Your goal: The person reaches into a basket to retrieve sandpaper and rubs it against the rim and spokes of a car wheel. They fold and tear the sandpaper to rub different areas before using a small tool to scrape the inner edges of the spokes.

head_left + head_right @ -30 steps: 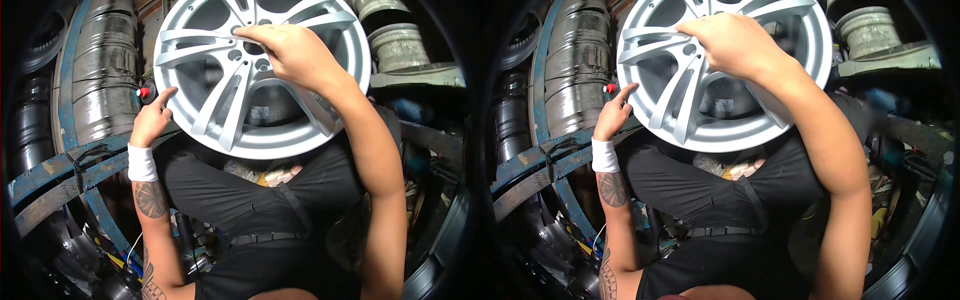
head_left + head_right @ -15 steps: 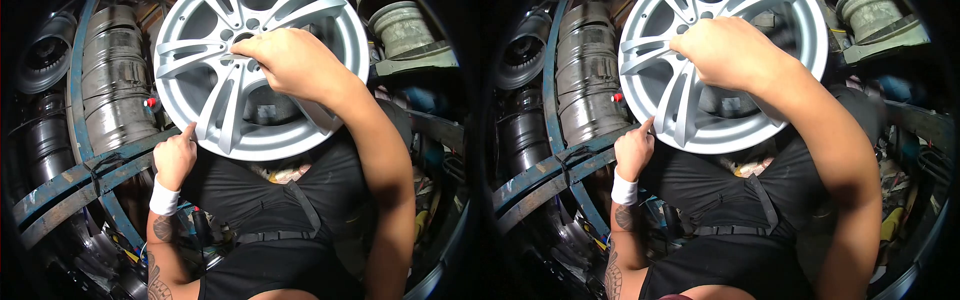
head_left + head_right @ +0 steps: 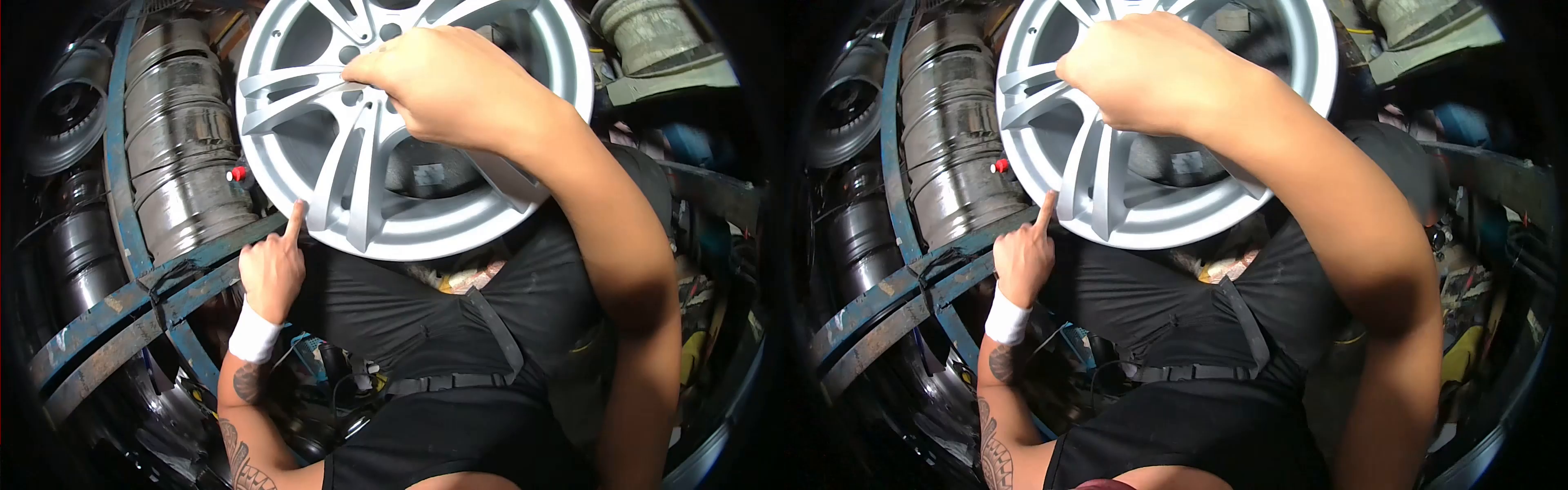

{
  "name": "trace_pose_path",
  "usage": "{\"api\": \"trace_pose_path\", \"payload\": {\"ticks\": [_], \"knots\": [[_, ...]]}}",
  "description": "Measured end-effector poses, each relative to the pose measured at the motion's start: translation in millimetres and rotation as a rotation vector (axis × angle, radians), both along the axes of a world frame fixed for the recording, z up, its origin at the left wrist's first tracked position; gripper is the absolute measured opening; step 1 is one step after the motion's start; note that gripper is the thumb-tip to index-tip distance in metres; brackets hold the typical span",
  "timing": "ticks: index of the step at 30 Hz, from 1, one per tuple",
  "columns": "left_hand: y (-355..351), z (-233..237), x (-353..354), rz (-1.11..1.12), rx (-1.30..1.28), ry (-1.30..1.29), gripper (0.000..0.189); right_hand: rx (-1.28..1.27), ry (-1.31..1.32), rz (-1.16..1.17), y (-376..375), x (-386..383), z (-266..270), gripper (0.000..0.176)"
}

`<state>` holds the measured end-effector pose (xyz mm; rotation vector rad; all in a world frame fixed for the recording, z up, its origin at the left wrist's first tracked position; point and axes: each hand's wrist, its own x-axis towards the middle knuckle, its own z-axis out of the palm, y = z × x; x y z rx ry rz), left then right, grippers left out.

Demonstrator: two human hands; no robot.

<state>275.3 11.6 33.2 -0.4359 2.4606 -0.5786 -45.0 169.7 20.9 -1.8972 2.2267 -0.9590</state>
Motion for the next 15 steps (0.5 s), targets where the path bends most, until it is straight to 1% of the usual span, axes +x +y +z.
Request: {"api": "trace_pose_path", "payload": {"ticks": [3,4,7,8,10,13,15], "knots": [[24,1,-1,0.132,0.054,0.017,0.082,-0.057,-0.033,-0.012,3,-1,2,0.039],[30,0,0,0.129,0.071,0.029,0.082,0.052,0.007,-0.004,4,-2,7,0.037],[50,-10,7,0.176,0.131,0.106,0.081,-0.067,0.026,-0.003,8,0,-1,0.015],[62,-9,4,0.161,0.135,0.144,0.080,-0.074,0.026,0.001,9,0,-2,0.015],[82,-11,1,0.222,0.240,0.209,0.085,-0.083,0.030,0.018,13,0,-3,0.015],[119,-16,-4,0.318,0.423,0.307,0.097,0.064,0.004,0.017,15,1,3,0.038],[138,-25,-5,0.388,0.498,0.327,0.104,0.013,0.003,0.032,14,1,1,0.038]]}}
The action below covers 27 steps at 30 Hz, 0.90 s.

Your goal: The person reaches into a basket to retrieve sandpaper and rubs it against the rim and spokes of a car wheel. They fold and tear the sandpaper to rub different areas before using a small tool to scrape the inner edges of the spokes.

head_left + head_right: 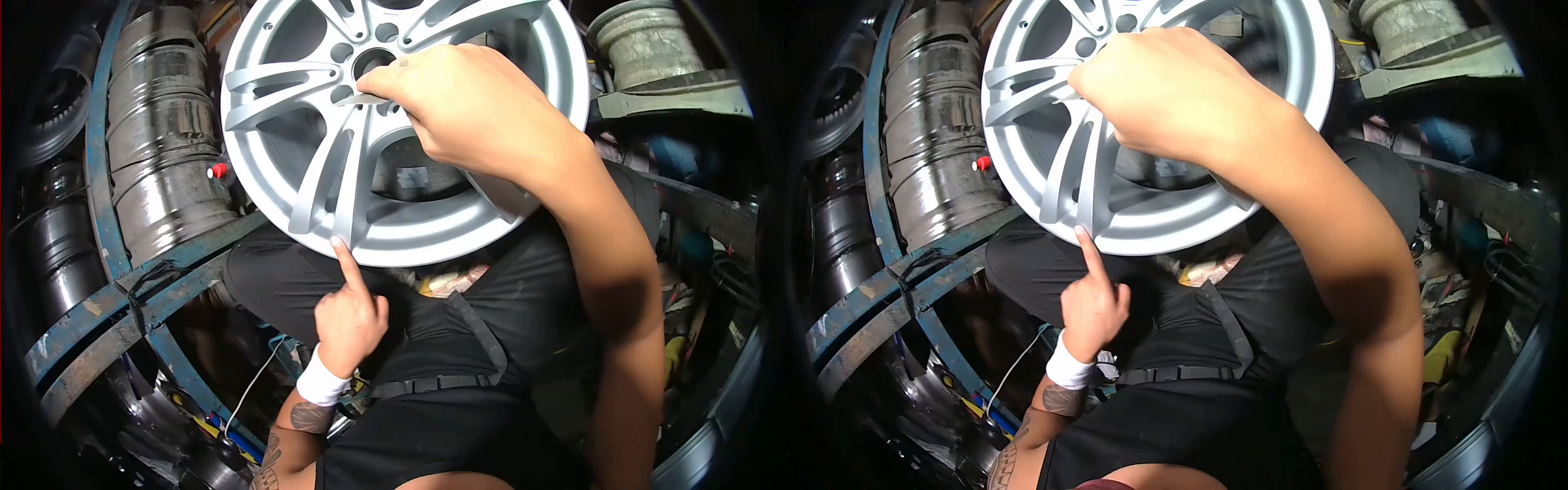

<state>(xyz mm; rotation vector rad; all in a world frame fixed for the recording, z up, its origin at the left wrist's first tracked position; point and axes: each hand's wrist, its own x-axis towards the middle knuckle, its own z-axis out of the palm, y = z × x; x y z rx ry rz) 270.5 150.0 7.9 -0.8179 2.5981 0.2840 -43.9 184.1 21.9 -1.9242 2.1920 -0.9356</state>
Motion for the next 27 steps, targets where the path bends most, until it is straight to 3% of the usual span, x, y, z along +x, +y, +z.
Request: {"api": "trace_pose_path", "payload": {"ticks": [3,8,11,15,19,22,27], "knots": [[23,-14,-6,-0.006,0.171,0.108,0.112,0.002,-0.003,0.025,0,1,4,0.038],[57,-34,-38,-0.115,0.288,0.307,0.107,0.052,0.035,0.032,-6,4,3,0.038],[74,-37,-63,-0.172,0.309,0.358,0.105,-0.101,-0.013,0.040,-7,2,-4,0.033],[79,-40,-67,-0.168,0.359,0.277,0.107,-0.020,-0.060,0.025,-3,-3,-2,0.044],[46,-34,-40,-0.186,0.335,0.185,0.110,-0.045,-0.040,0.012,0,-5,-6,0.038],[23,-28,-16,-0.151,0.363,0.178,0.109,0.074,0.014,0.016,5,-3,1,0.032],[-4,-13,-3,-0.038,0.297,0.154,0.095,0.069,-0.033,0.093,8,5,-2,0.029]]}}
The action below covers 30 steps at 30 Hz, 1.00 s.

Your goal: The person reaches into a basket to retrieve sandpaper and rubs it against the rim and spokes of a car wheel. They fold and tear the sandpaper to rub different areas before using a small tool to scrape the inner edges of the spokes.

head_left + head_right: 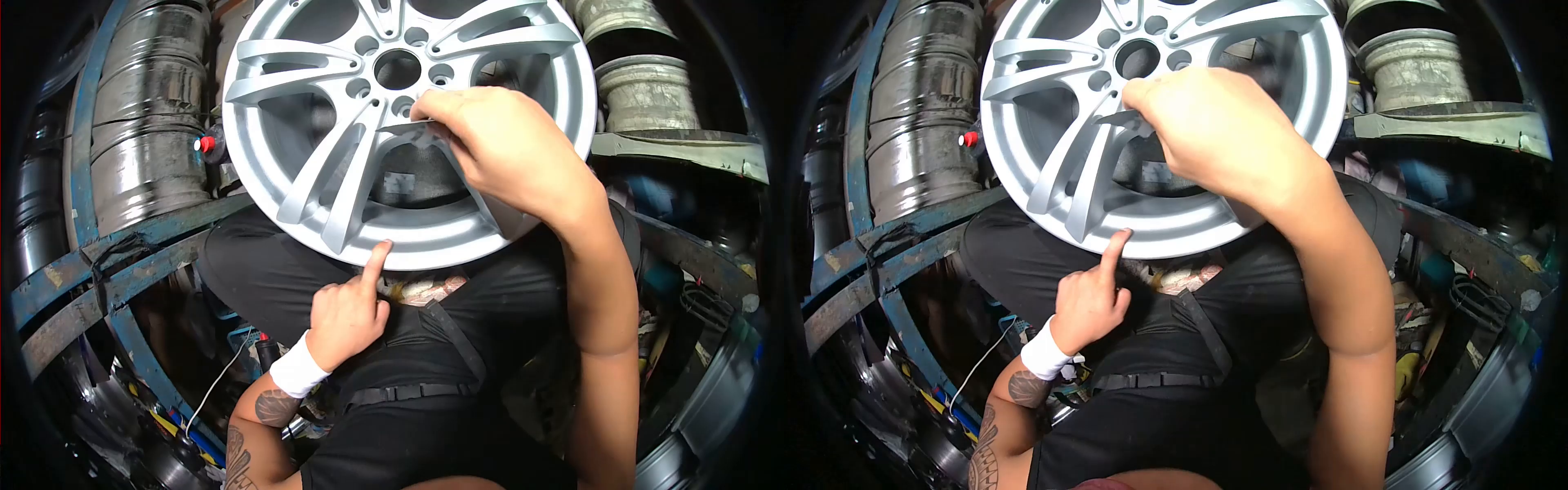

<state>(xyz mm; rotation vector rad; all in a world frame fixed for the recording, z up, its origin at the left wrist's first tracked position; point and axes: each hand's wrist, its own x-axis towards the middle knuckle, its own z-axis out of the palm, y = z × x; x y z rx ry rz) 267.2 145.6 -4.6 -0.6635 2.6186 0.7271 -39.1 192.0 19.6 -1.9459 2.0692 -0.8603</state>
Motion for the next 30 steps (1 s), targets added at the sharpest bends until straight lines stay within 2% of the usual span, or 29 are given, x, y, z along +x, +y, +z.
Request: {"api": "trace_pose_path", "payload": {"ticks": [6,10,15,19,21,23,25,27,29,30], "knots": [[36,3,-31,0.025,-0.047,0.038,0.090,0.186,-0.059,0.038,1,6,15,0.020],[60,0,-69,-0.031,0.068,0.100,0.091,0.131,-0.112,0.127,-3,5,14,0.022],[48,-2,-62,-0.106,0.090,0.100,0.090,0.106,-0.264,0.231,-4,10,5,0.020],[-4,27,-35,-0.149,0.076,-0.166,0.088,0.410,-0.445,0.343,2,12,15,0.014],[-45,51,-40,-0.253,0.097,-0.263,0.072,0.598,-0.399,0.375,4,18,20,0.016],[-93,55,-45,-0.254,0.087,-0.056,0.048,0.678,-0.357,0.375,9,33,16,0.016],[-126,79,-84,-0.047,-0.044,0.036,0.033,0.673,-0.290,0.400,18,51,7,0.017],[-177,57,-117,-0.051,0.067,0.394,0.037,0.660,-0.242,0.422,31,65,7,0.016],[-188,52,-140,0.043,-0.166,0.494,0.035,0.674,-0.250,0.410,34,70,6,0.015],[-189,44,-142,0.023,-0.187,0.530,0.034,0.700,-0.262,0.388,32,72,5,0.016]]}}
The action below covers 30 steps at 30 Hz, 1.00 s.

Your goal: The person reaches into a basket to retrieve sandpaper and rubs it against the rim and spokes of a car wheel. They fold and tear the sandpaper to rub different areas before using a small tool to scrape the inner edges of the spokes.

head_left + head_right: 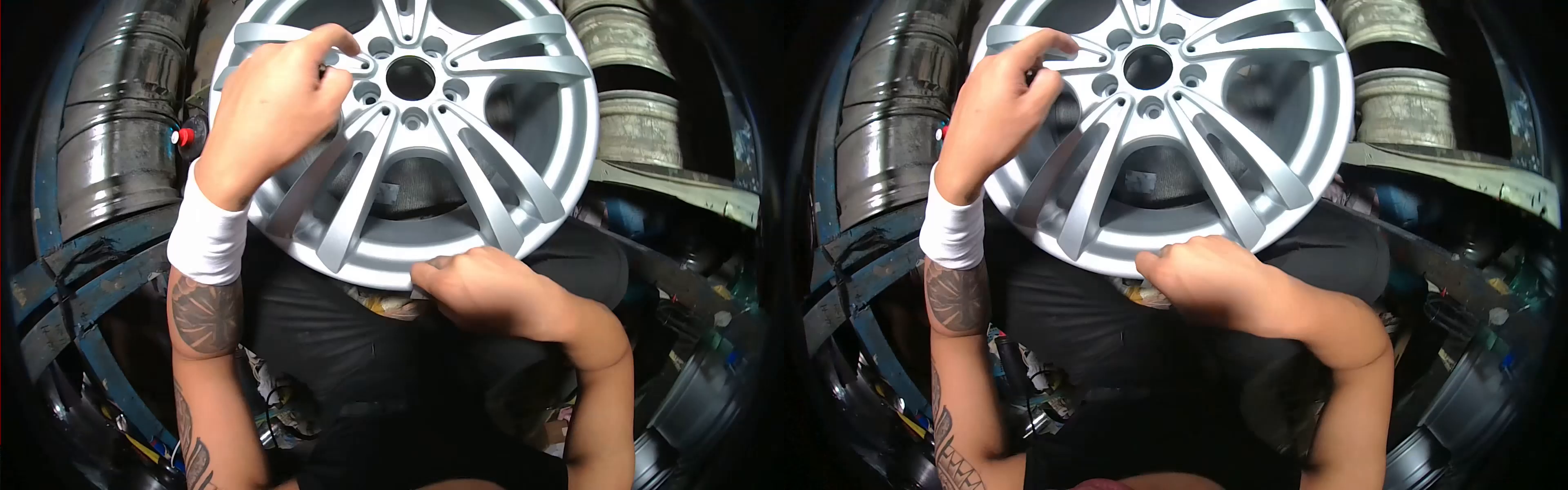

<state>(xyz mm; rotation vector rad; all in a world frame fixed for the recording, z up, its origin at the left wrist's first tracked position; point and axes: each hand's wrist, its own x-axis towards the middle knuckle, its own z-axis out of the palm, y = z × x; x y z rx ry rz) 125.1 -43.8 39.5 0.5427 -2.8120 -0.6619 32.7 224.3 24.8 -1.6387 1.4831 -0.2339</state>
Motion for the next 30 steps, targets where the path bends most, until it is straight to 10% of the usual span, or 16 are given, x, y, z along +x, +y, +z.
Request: {"api": "trace_pose_path", "payload": {"ticks": [6,10,16,30], "knots": [[-16,-20,-21,-0.005,0.133,0.031,0.033,-0.147,-0.354,-0.216,-7,25,-21,0.017],[-15,5,-10,-0.128,0.046,0.126,0.026,0.452,-0.110,-0.109,-18,-7,26,0.024],[-18,-43,-16,-0.146,0.318,0.279,0.027,-0.226,-0.124,-0.171,10,24,-17,0.034],[-25,-37,-13,-0.134,0.011,0.254,0.029,-0.077,0.365,-0.290,29,37,7,0.027]]}}
